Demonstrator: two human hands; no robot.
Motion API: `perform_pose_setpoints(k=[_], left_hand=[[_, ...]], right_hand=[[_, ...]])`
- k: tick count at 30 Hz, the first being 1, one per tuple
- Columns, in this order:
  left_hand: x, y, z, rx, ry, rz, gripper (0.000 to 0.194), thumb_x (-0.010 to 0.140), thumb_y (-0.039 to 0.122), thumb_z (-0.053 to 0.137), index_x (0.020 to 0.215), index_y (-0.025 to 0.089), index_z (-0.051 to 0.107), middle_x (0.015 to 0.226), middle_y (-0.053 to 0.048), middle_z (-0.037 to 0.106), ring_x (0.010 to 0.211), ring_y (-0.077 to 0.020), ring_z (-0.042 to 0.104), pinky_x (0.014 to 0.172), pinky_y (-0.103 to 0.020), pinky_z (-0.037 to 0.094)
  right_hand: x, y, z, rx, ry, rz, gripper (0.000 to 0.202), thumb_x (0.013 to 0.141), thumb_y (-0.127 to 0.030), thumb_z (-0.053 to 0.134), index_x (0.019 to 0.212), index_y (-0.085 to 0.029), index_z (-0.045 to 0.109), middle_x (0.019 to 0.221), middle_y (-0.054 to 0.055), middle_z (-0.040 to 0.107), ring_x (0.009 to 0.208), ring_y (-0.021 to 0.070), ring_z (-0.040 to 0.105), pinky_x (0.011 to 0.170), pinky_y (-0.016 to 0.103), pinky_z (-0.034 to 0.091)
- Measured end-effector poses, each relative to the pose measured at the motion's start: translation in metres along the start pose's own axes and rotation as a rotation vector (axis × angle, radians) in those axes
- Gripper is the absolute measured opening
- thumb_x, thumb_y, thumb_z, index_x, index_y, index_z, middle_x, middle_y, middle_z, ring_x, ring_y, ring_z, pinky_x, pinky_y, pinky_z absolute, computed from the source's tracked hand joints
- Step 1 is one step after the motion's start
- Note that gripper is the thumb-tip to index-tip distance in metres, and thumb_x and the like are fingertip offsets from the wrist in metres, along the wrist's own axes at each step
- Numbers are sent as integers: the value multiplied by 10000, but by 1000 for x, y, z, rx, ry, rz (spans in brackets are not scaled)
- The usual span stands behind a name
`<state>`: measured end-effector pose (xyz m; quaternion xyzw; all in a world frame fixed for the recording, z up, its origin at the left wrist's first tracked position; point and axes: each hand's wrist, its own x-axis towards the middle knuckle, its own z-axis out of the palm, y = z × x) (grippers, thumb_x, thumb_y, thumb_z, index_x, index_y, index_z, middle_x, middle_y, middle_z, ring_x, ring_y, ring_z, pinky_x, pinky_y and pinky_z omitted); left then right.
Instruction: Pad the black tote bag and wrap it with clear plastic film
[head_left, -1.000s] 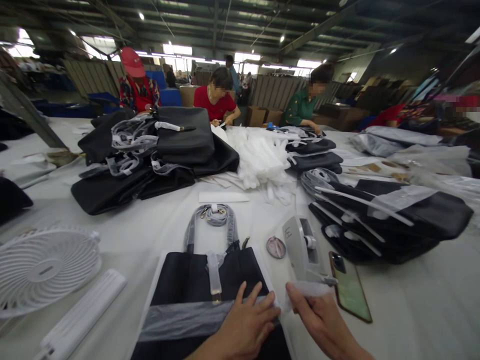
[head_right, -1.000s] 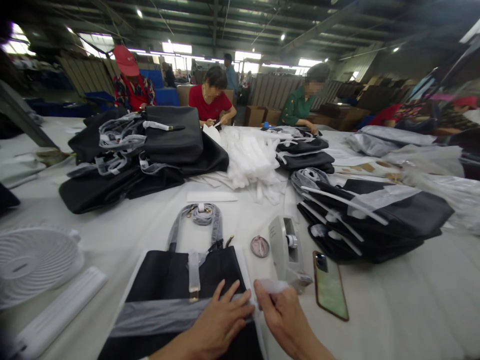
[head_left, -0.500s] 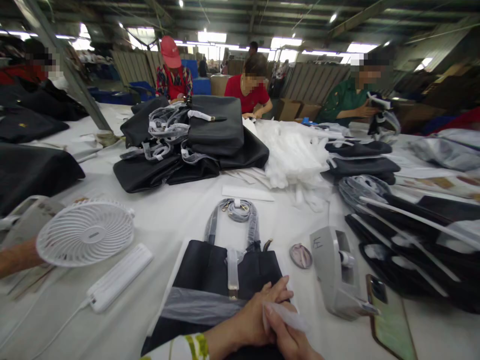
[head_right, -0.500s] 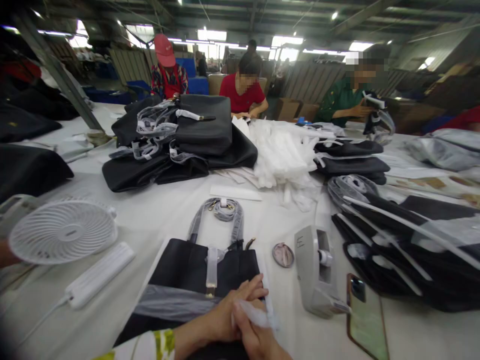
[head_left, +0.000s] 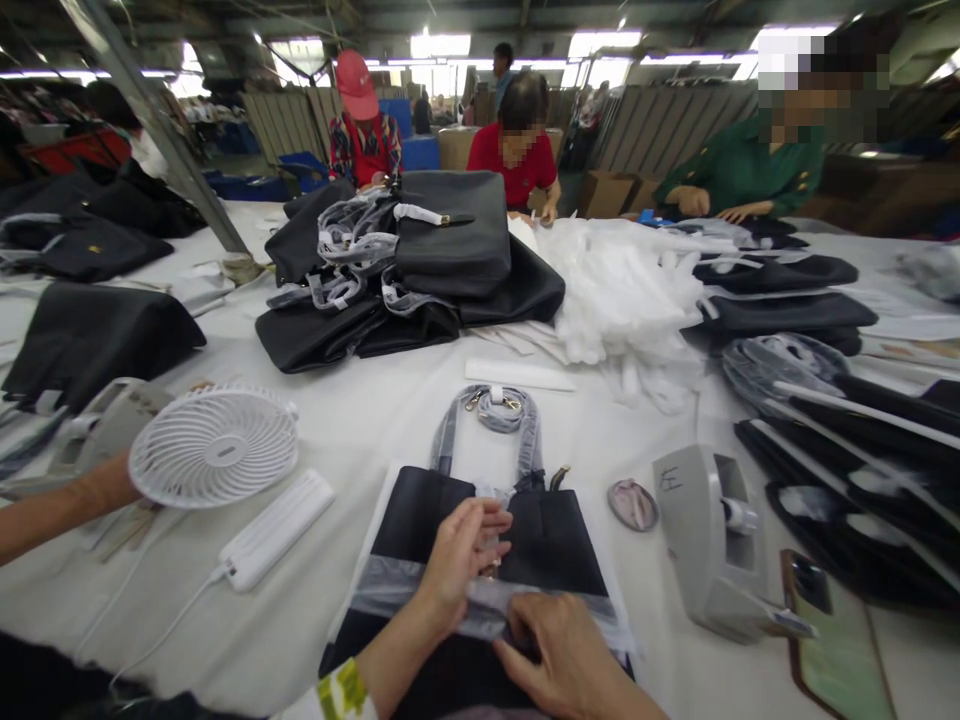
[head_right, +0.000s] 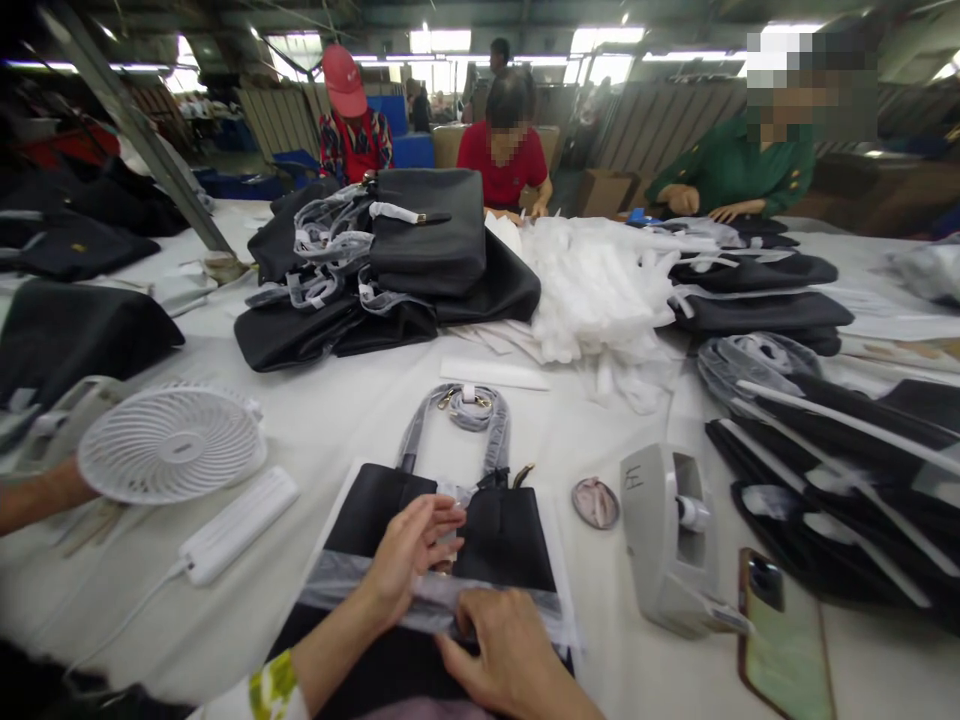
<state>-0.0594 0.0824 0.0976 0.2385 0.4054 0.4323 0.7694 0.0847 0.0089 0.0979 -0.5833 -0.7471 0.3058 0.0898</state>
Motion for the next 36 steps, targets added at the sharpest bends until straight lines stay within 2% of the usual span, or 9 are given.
perform_pose_setpoints(k=[4, 7, 9, 13, 20, 23, 27, 31, 36], left_hand=[[-33, 33, -35, 580, 80, 36, 513, 855, 632, 435, 1056, 174, 548, 862, -49, 600, 700, -187, 603, 555, -286, 466], [-51, 36, -43, 1065, 57, 94, 427, 787, 501, 616, 1084, 199, 558, 781, 4, 558, 730, -195, 577, 667, -321, 466], [-57, 31, -41, 1212, -12, 175, 393, 736, 357, 697, 1089, 235, 576, 853, 6, 551, 792, -186, 569, 765, -324, 458], [-56, 12, -47, 1298, -144, 371, 104, 825, 168, 554, 888, 221, 618, 1047, -35, 528, 729, -126, 565, 735, -274, 472], [-54, 12, -89, 1478, -341, 866, 282, 904, 60, 350, 957, 200, 589, 1204, -82, 620, 1040, -197, 614, 876, -308, 505], [-57, 26, -79, 1426, -286, 798, 96, 893, 177, 529, 977, 193, 574, 1231, -95, 592, 1094, -215, 580, 944, -348, 485], [-50, 34, -58, 1401, -193, 615, 596, 709, 261, 789, 1235, 208, 514, 1242, -110, 521, 1136, -262, 509, 974, -412, 461], [-41, 30, -53, 1499, -298, 623, 93, 844, 205, 637, 929, 233, 664, 1136, -60, 576, 955, -216, 520, 875, -402, 446], [-43, 28, -47, 1308, -342, 609, 119, 906, 211, 513, 814, 192, 585, 981, -50, 655, 915, -203, 538, 838, -355, 399]], right_hand=[[0, -4, -4, -63, -18, -27, 170, 783, -358, 566, 700, -211, 550, 649, 1, 622, 614, 167, 554, 583, 290, 278], [-1, -2, -3, -65, -15, -81, 168, 787, -338, 562, 683, -211, 529, 629, -7, 601, 583, 156, 529, 570, 286, 281], [-3, 0, -2, -49, -4, -109, 166, 793, -324, 554, 679, -208, 520, 617, -12, 587, 569, 146, 519, 570, 284, 288], [-7, 5, 0, 16, 32, -126, 201, 821, -318, 518, 657, -206, 482, 567, -30, 522, 524, 124, 482, 551, 276, 292], [-10, 19, 1, 279, 237, -113, 303, 894, -406, 416, 652, -227, 380, 529, -68, 372, 472, 102, 390, 491, 255, 282], [-9, 19, -1, 343, 220, -105, 268, 904, -402, 409, 702, -227, 400, 542, -76, 367, 470, 101, 382, 486, 251, 287], [-9, 17, -3, 358, 212, -111, 247, 912, -379, 396, 716, -229, 396, 552, -77, 366, 475, 102, 385, 491, 255, 286], [-10, 17, -4, 350, 226, -124, 252, 908, -372, 392, 699, -231, 384, 545, -75, 369, 472, 104, 397, 490, 255, 289], [-11, 20, -1, 369, 244, -111, 258, 908, -373, 409, 695, -230, 379, 548, -77, 368, 477, 97, 385, 487, 252, 288]])
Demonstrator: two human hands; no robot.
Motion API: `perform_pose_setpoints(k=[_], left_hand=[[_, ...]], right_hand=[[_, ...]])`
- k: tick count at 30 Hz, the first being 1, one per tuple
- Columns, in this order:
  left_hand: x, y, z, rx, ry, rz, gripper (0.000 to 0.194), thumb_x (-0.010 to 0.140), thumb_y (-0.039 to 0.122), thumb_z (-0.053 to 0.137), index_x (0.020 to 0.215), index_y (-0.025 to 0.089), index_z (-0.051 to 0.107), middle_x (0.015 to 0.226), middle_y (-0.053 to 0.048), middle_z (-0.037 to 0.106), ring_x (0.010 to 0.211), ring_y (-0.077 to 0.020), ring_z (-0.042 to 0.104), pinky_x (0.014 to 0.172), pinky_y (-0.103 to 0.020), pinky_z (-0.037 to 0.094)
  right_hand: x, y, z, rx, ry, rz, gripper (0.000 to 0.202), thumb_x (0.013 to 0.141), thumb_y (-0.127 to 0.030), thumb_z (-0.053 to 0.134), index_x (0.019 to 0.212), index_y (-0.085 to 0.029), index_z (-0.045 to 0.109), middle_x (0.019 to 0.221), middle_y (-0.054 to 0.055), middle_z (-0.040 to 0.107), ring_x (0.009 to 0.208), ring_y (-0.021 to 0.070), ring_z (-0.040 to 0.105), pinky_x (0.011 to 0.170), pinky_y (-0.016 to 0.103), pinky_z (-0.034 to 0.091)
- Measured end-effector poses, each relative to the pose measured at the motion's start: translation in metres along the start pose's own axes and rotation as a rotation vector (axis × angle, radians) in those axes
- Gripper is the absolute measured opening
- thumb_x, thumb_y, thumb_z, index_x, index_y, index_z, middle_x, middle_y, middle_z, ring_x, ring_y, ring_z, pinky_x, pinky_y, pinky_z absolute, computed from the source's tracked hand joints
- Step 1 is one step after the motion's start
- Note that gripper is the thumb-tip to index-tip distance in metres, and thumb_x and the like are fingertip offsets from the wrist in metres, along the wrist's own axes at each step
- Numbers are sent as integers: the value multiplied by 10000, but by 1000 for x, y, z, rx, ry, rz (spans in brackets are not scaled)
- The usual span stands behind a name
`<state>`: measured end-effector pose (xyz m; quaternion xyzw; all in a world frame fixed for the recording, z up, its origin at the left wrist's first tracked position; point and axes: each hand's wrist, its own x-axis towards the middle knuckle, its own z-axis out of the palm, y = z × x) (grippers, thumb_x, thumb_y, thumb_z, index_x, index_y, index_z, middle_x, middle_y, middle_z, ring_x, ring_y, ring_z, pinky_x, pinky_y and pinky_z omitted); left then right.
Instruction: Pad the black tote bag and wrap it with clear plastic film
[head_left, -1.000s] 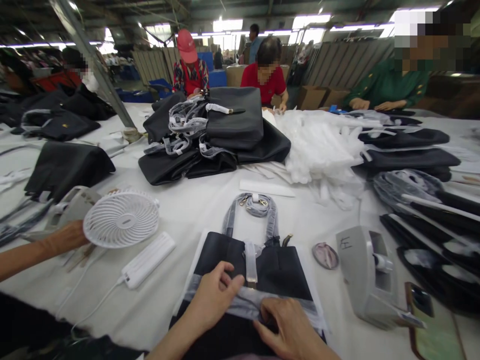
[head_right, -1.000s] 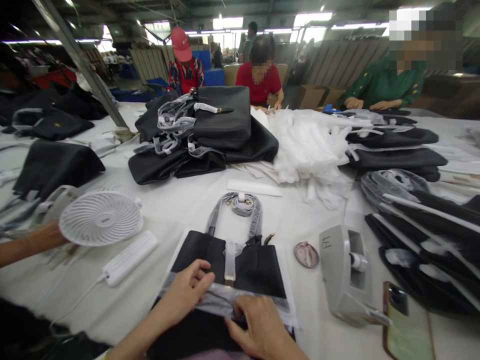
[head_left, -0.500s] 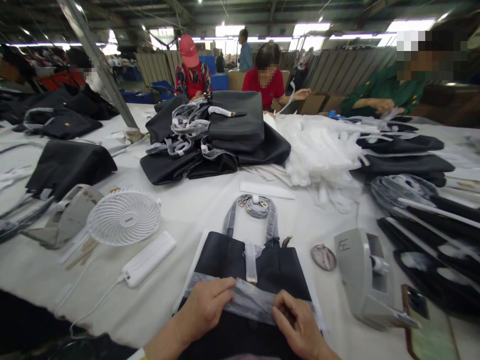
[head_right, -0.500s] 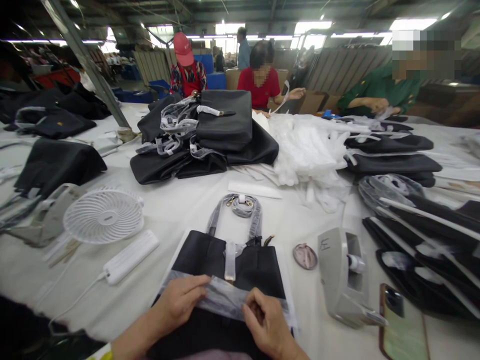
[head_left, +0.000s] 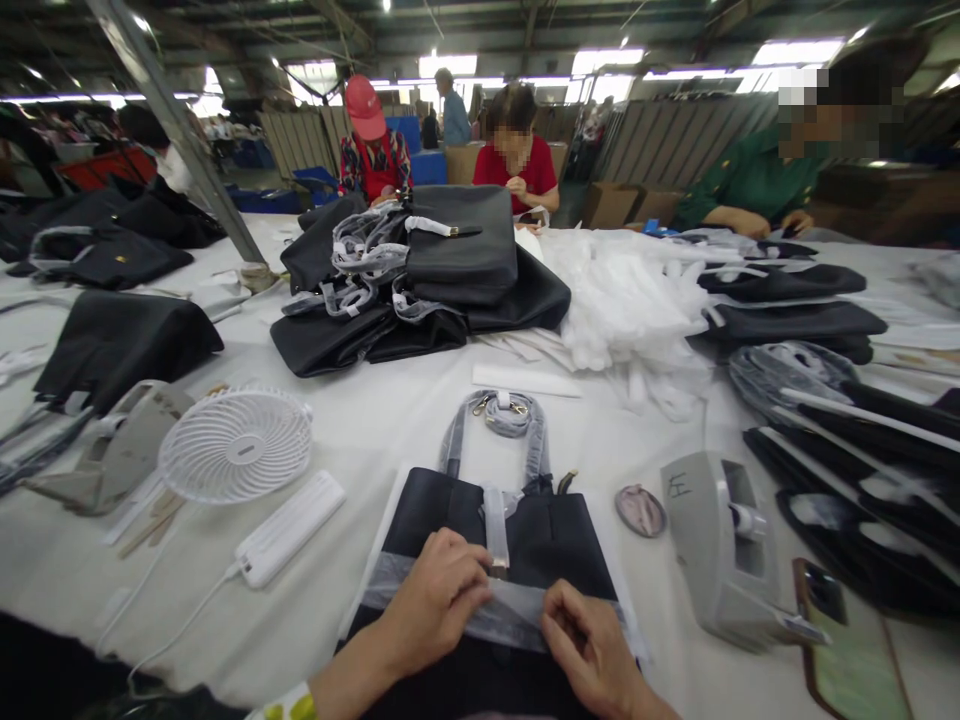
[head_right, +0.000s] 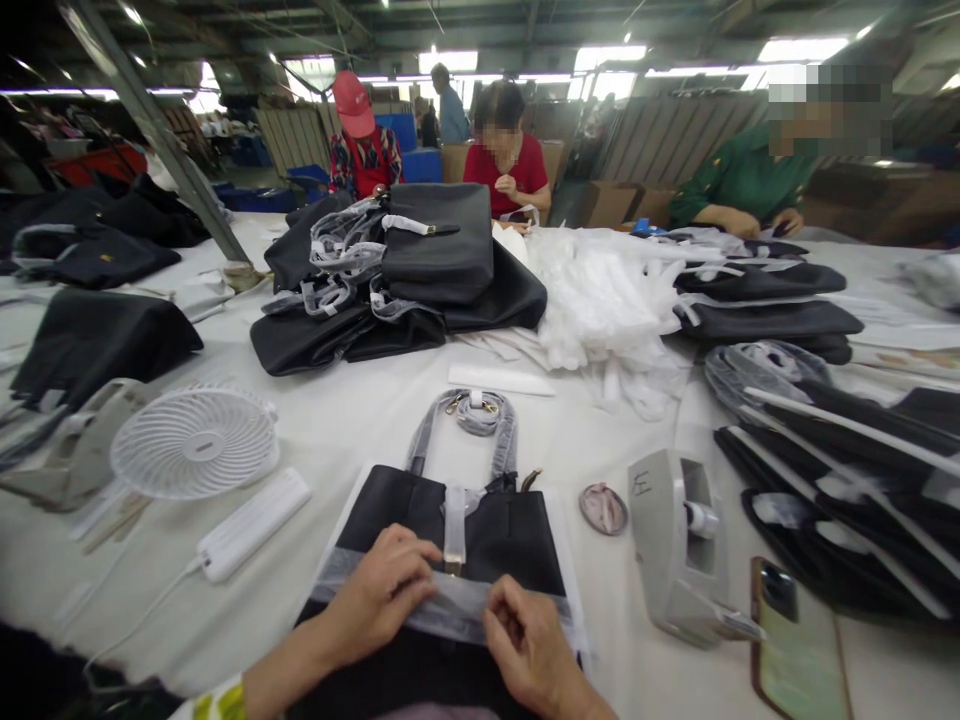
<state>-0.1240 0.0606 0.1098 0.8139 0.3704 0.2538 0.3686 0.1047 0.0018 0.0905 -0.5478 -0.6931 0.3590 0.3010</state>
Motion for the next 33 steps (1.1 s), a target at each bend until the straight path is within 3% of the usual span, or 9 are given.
perform_pose_setpoints(k=[3, 7, 14, 19, 25, 29, 33], left_hand=[[2, 11, 0, -184, -33, -194, 156, 914, 224, 459, 779, 197, 533, 686, 8, 600, 671, -151, 552, 652, -276, 382], [2, 20, -4, -289, -82, -375, 111, 887, 242, 475, 788, 210, 516, 589, 52, 547, 562, -132, 525, 549, -245, 328], [-8, 11, -7, 44, -207, -374, 141, 894, 203, 432, 844, 205, 564, 728, 2, 637, 713, -169, 603, 641, -261, 341], [-7, 12, -10, 229, -260, -435, 257, 928, 290, 413, 733, 200, 556, 708, -24, 668, 703, -205, 647, 601, -278, 334], [-6, 3, -3, 507, -319, -402, 315, 955, 289, 307, 828, 190, 577, 776, -114, 702, 761, -306, 690, 648, -356, 447], [-4, 1, -2, 539, -318, -410, 290, 942, 265, 336, 801, 183, 575, 748, -120, 694, 755, -321, 691, 667, -391, 504], [-16, 14, 1, 450, -184, -303, 267, 926, 147, 315, 907, 187, 578, 871, -92, 685, 805, -242, 680, 727, -343, 545]], right_hand=[[0, 1, 0, 9, -3, 7, 248, 912, -369, 402, 709, -228, 393, 548, -77, 377, 477, 95, 394, 489, 251, 294], [1, -1, -1, 8, -15, 15, 242, 918, -366, 388, 723, -225, 411, 540, -79, 386, 469, 92, 390, 486, 251, 295], [-1, 1, 2, -99, -8, -24, 193, 905, -323, 408, 905, -197, 554, 525, -68, 480, 445, 104, 442, 490, 254, 340], [-1, 5, 5, -243, -123, -166, 281, 907, -273, 434, 1114, -214, 615, 766, 34, 682, 678, 167, 629, 643, 295, 435], [4, -5, 7, -475, -268, -245, 323, 932, -254, 408, 1212, -258, 568, 769, 18, 649, 651, 160, 611, 559, 296, 338], [8, -13, 7, -604, -314, -258, 321, 919, -277, 440, 1219, -273, 556, 786, 19, 630, 648, 168, 594, 541, 315, 285], [11, -15, 9, -617, -334, -242, 330, 926, -275, 429, 1241, -303, 527, 800, 6, 623, 657, 155, 585, 546, 315, 259]])
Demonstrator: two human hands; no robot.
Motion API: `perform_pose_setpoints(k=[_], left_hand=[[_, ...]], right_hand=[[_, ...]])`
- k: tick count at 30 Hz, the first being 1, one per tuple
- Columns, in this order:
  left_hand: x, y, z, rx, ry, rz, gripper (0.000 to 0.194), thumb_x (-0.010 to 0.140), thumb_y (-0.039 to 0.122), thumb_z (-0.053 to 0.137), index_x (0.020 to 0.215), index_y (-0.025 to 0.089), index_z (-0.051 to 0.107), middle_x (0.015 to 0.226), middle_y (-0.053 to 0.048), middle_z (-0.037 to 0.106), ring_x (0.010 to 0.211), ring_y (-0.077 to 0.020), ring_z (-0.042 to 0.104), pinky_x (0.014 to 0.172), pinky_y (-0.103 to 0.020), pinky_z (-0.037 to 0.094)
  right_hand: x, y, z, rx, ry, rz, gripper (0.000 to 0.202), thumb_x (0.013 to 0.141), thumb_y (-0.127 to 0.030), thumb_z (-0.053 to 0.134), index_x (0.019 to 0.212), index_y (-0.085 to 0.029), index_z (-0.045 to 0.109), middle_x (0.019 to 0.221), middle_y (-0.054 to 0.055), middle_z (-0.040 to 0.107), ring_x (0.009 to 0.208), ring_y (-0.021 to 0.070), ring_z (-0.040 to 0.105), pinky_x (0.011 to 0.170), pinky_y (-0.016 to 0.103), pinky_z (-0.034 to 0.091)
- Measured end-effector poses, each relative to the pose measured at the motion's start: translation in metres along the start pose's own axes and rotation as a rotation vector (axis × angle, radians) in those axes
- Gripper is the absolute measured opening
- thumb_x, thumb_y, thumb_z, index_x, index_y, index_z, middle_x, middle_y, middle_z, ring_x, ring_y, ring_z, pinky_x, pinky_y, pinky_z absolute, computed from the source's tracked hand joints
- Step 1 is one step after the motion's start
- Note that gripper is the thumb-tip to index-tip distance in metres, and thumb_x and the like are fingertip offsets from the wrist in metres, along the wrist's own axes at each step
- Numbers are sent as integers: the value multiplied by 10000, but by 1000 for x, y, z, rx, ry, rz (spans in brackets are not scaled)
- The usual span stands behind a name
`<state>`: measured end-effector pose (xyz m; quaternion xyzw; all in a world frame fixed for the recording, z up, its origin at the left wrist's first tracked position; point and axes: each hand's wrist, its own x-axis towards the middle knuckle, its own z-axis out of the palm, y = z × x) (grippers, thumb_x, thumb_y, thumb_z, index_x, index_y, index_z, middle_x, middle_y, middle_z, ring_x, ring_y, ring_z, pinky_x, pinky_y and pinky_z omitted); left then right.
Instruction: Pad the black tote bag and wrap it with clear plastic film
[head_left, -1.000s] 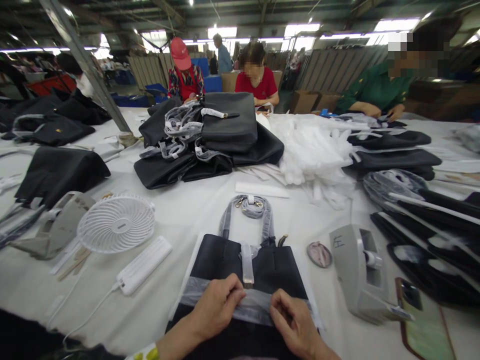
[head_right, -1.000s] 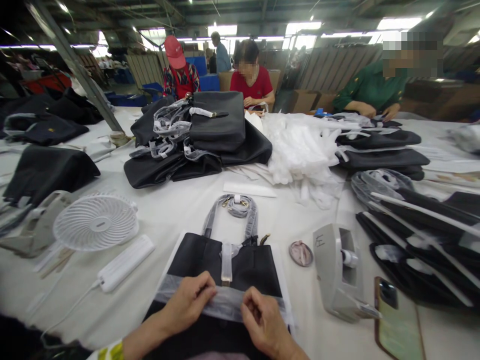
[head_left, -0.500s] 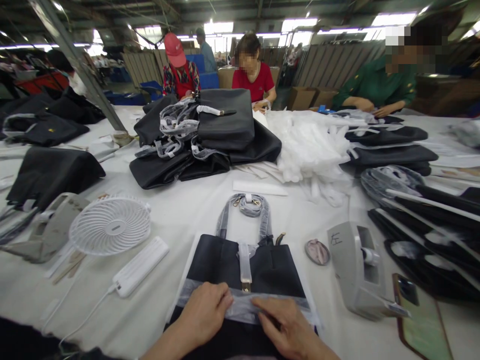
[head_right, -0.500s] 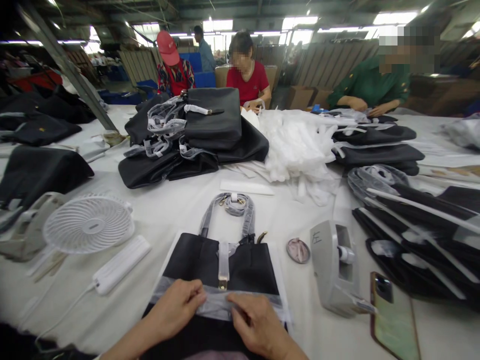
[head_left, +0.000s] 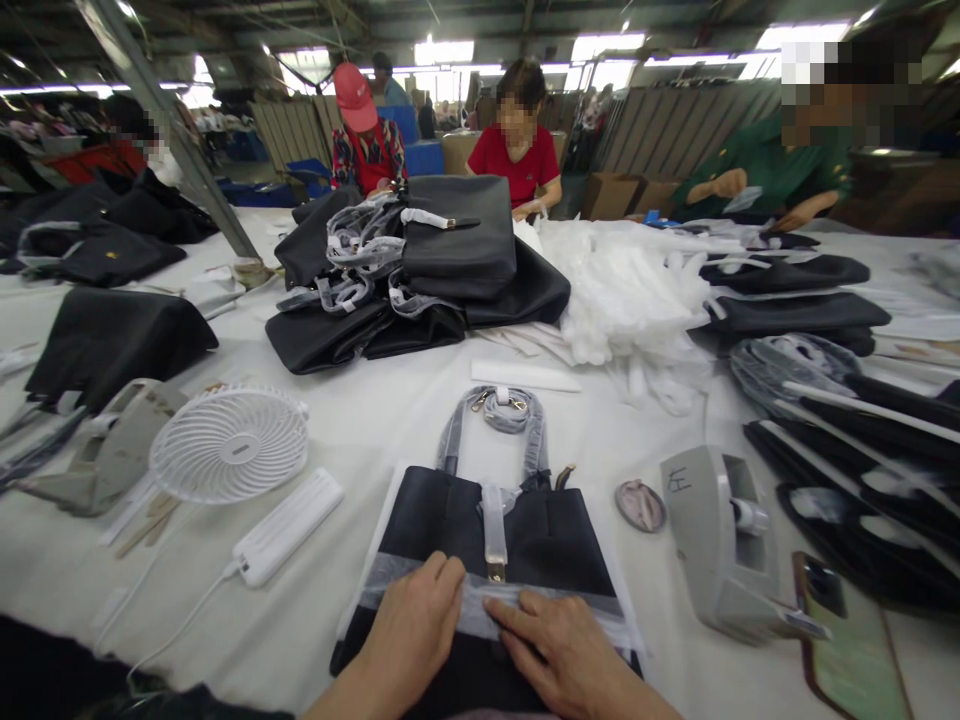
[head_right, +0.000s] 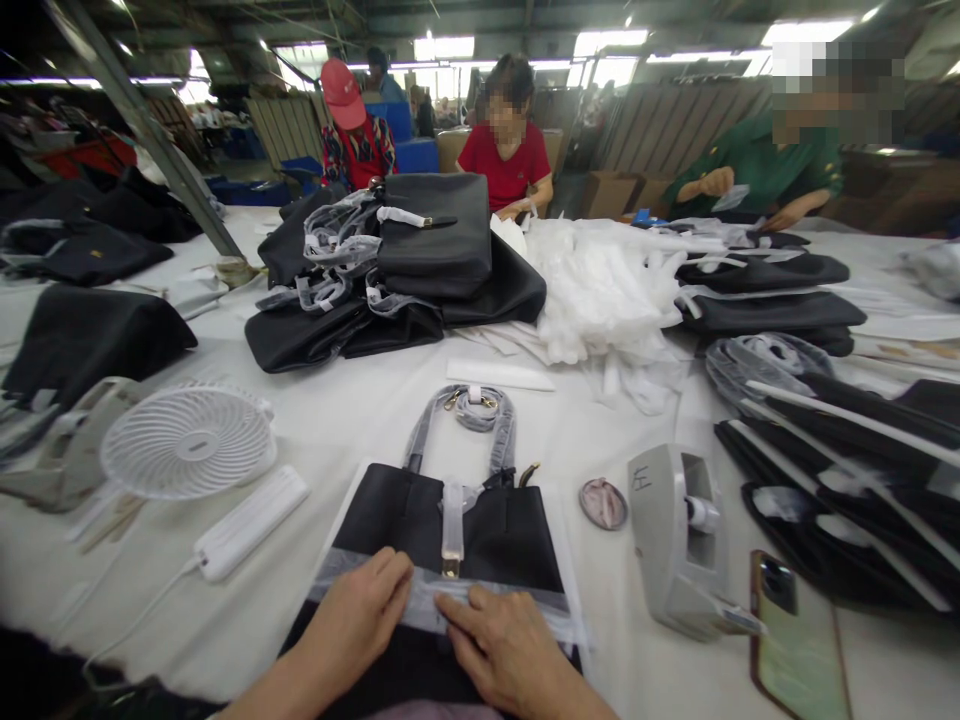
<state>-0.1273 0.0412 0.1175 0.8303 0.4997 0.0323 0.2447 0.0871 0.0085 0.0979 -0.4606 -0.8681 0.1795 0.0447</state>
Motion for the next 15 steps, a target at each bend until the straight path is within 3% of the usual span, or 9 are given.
perform_pose_setpoints(k=[3, 5, 9, 15], left_hand=[[-17, 9, 19, 12, 49, 273, 369, 888, 100, 356, 1211, 148, 529, 1213, -135, 630, 1028, -215, 641, 870, -295, 546], [-26, 12, 38, 132, -5, 325, 538, 855, 130, 465, 1385, 100, 380, 1403, -165, 484, 990, -225, 663, 791, -273, 586], [-35, 12, 63, 412, -47, 97, 696, 834, 215, 582, 1461, 170, 281, 1514, -120, 262, 661, -197, 687, 481, -304, 596], [-38, -1, 49, 417, -44, -52, 682, 862, 300, 580, 1462, 190, 276, 1534, -95, 159, 598, -183, 677, 455, -340, 601]], right_hand=[[2, -1, 2, -10, -30, 16, 248, 937, -302, 415, 1105, -269, 594, 790, 7, 615, 660, 150, 579, 550, 314, 247], [3, -1, 2, -25, -58, 28, 234, 942, -308, 401, 1015, -255, 616, 778, 9, 610, 654, 153, 580, 550, 317, 243], [2, -2, 2, -42, -80, 30, 326, 937, -288, 397, 1239, -317, 516, 804, 4, 622, 678, 177, 609, 553, 318, 252], [-1, 0, 9, -45, -37, 46, 410, 933, -349, 430, 1342, -339, 421, 928, 17, 652, 770, 202, 649, 604, 312, 318]])
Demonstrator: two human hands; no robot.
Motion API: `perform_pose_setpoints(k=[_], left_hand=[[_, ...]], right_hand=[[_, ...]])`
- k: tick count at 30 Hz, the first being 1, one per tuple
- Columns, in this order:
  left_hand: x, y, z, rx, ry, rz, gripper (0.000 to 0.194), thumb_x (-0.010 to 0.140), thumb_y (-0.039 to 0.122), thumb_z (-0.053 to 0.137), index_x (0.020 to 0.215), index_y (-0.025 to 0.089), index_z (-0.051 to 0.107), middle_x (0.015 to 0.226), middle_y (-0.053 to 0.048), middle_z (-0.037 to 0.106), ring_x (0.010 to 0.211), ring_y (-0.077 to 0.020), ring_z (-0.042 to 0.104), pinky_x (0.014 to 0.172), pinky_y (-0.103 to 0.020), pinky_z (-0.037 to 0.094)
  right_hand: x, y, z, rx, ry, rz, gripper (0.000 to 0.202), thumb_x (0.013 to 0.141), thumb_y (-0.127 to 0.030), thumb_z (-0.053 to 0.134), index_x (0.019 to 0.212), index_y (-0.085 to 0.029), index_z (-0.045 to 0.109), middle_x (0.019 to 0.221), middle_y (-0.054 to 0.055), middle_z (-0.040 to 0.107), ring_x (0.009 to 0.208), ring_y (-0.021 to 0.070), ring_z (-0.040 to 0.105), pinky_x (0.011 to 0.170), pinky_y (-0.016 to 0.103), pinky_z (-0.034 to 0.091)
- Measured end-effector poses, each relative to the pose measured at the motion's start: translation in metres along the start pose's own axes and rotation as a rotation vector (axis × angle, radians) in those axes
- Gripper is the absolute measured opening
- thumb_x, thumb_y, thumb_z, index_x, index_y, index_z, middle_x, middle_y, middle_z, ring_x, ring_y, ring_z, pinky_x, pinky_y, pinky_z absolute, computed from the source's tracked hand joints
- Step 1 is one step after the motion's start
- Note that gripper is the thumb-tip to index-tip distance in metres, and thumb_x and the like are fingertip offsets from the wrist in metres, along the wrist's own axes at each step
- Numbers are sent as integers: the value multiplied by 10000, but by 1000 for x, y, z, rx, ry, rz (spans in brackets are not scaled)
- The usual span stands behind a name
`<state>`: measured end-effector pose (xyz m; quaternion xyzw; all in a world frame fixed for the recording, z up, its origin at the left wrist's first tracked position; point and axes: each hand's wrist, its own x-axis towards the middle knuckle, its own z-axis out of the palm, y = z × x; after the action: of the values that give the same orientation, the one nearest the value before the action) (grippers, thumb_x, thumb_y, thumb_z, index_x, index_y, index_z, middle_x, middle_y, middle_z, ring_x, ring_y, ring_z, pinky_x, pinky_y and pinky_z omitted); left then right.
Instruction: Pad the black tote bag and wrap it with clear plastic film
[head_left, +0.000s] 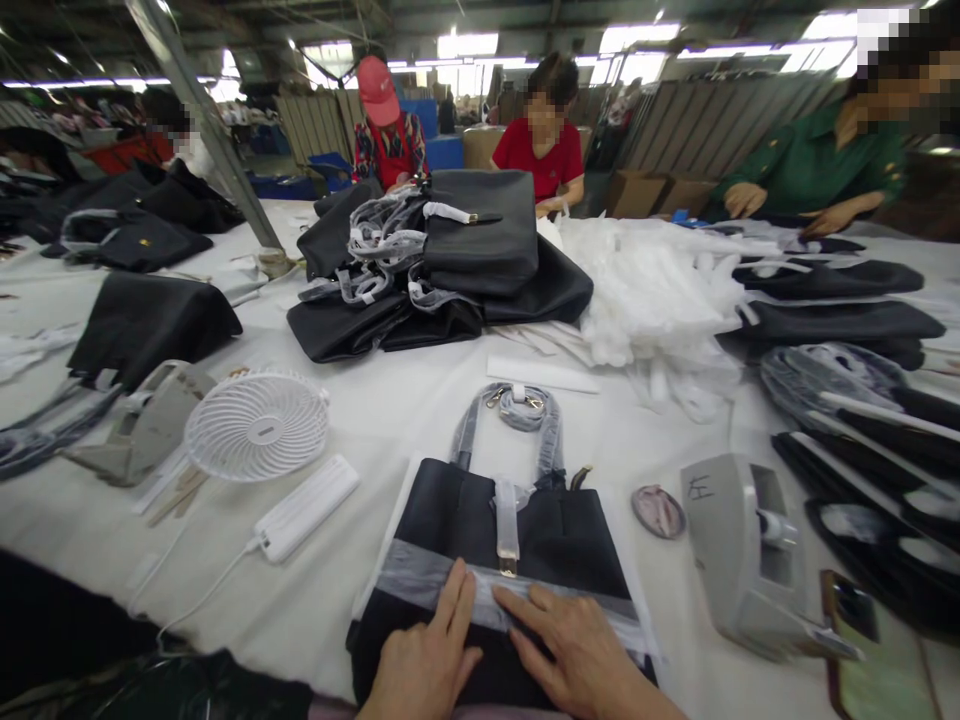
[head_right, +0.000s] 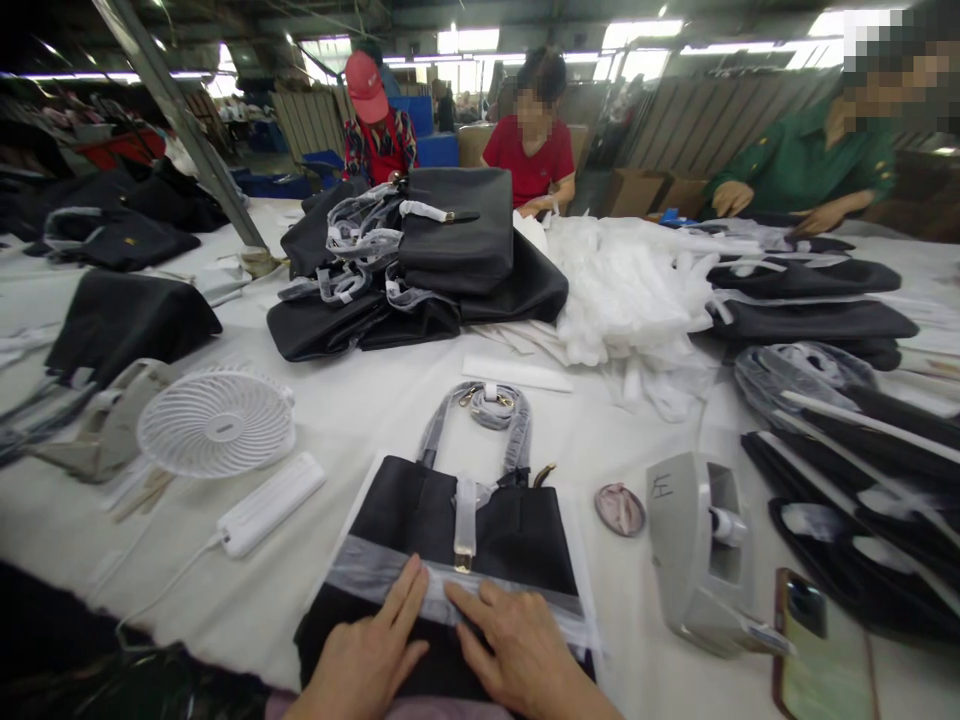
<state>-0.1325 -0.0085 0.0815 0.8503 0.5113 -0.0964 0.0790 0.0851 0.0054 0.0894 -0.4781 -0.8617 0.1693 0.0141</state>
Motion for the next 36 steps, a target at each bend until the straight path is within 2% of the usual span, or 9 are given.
perform_pose_setpoints(k=[6, 9, 15, 19, 21, 24, 27, 30, 36], left_hand=[[-1, -1, 5, -151, 95, 209, 568, 876, 192, 526, 1417, 146, 362, 1509, -126, 253, 1028, -214, 660, 777, -255, 600], [-1, 13, 14, -230, 88, 326, 697, 841, 175, 582, 1458, 130, 261, 1498, -137, 271, 1167, -226, 583, 888, -248, 551], [0, 21, 13, -261, -113, 170, 775, 820, 160, 605, 1476, 133, 194, 1526, -153, 127, 964, -262, 683, 758, -339, 616], [2, 17, 5, -203, -151, 140, 720, 834, 132, 567, 1470, 204, 237, 1536, -105, 147, 832, -260, 709, 636, -394, 640], [2, 17, 5, -202, -157, 129, 709, 834, 116, 557, 1466, 221, 254, 1538, -86, 156, 835, -256, 709, 644, -395, 642], [1, 17, 6, -244, -166, 135, 709, 836, 99, 537, 1469, 237, 247, 1540, -67, 159, 873, -242, 704, 705, -375, 638], [1, 16, 7, -276, -179, 139, 718, 839, 94, 527, 1474, 251, 230, 1544, -64, 144, 913, -238, 695, 757, -358, 627], [2, 14, 4, -305, -202, 129, 738, 844, 97, 526, 1482, 259, 191, 1551, -81, 128, 958, -249, 682, 796, -368, 616], [6, 13, -3, -399, -258, 109, 613, 873, 145, 505, 1445, 220, 300, 1522, -129, 301, 994, -274, 668, 842, -410, 595]], right_hand=[[2, 1, 0, -1, -3, -23, 423, 910, -297, 456, 1333, -314, 456, 872, 18, 650, 718, 189, 644, 579, 307, 328], [3, 1, 0, 1, -8, -23, 437, 905, -307, 470, 1342, -297, 464, 853, 24, 650, 706, 187, 642, 564, 301, 333], [5, -1, -2, 82, -11, 0, 406, 909, -291, 421, 1301, -280, 525, 826, 45, 664, 704, 215, 647, 576, 312, 401], [0, 8, 1, 480, 188, 99, 371, 926, -321, 392, 1214, -214, 602, 950, 85, 707, 839, 208, 662, 731, 325, 492], [-6, 14, -1, 703, 334, 270, 411, 934, -394, 385, 1205, -173, 602, 772, 54, 690, 682, 177, 637, 626, 289, 492], [-16, 19, -10, 874, 452, 472, 467, 931, -456, 378, 1234, -154, 566, 511, -51, 482, 423, 130, 444, 417, 249, 369], [-17, 13, -18, 725, 441, 336, 361, 925, -385, 412, 1134, -185, 629, 628, -7, 545, 552, 141, 524, 519, 254, 431], [-4, -3, -17, 484, 288, 124, 350, 922, -218, 347, 1132, -214, 627, 816, 51, 599, 728, 158, 580, 662, 270, 461], [37, -33, 1, 38, 3, 27, 505, 808, -83, 475, 1255, -309, 543, 906, 46, 581, 741, 179, 536, 612, 263, 367]])
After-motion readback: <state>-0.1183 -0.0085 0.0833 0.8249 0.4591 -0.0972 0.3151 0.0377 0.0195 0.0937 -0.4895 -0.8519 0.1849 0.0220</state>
